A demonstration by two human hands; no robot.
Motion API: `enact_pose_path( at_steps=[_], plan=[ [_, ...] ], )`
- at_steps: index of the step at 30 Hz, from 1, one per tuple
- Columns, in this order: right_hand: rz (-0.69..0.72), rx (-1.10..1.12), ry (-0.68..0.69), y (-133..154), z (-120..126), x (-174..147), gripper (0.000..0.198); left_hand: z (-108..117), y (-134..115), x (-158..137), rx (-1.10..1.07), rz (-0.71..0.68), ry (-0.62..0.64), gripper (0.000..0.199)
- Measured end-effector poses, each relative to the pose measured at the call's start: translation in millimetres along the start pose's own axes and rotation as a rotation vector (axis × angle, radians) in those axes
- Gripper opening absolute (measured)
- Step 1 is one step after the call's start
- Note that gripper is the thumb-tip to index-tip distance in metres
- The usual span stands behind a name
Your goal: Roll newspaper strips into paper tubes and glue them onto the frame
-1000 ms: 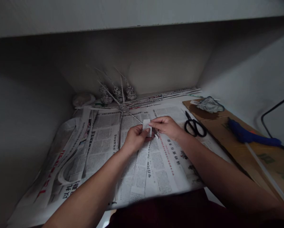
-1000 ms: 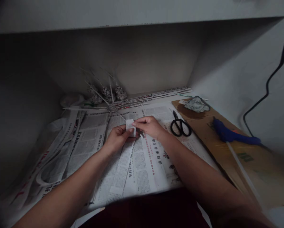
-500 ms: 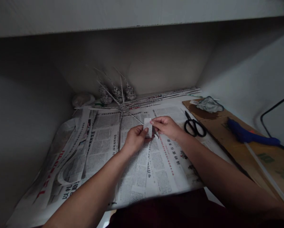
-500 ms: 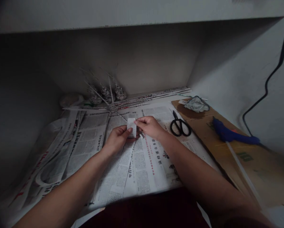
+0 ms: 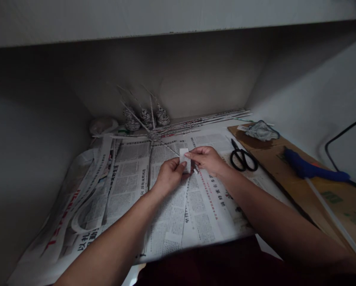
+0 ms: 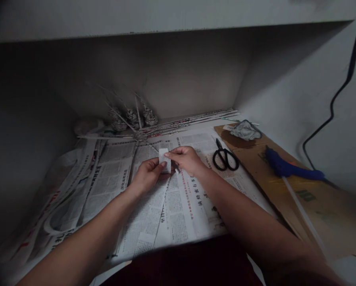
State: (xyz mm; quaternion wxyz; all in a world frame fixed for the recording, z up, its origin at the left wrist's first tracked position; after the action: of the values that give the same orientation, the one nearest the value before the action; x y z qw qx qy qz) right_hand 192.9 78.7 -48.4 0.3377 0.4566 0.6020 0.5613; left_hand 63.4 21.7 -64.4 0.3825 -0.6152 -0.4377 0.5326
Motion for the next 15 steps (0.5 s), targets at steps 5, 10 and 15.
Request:
enact_pose_path(
  at_steps=[5, 10, 15],
  plan=[
    [0.02, -0.008, 0.034, -0.6, -1.9, -1.3, 0.031, -2.0, -2.4, -2.9, 0.077, -0.01, 0.025, 0.028],
    [0.014, 0.042, 0.046, -1.5, -5.2, -3.3, 0.038, -4.6, -5.6, -6.1, 0.103, -0.019, 0.036, 0.028],
    [0.001, 0.095, 0.062, -1.0, -8.2, -5.4, 0.04, -5.9, -7.4, -8.7, 0.126, -0.014, -0.001, 0.034]
  ],
)
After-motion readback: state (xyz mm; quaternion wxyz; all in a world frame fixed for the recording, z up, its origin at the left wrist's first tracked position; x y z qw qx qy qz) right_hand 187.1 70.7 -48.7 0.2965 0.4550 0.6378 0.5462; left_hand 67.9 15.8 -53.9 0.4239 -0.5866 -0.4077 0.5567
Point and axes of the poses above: each hand's wrist, its own x-axis towards the middle knuckle, its own z-axis out of the back of the hand, y = z × x, the point moved 2 cm from there along x, towards the middle knuckle, and after that the axes turned 14 degrees about z, right-handed, at the moved point
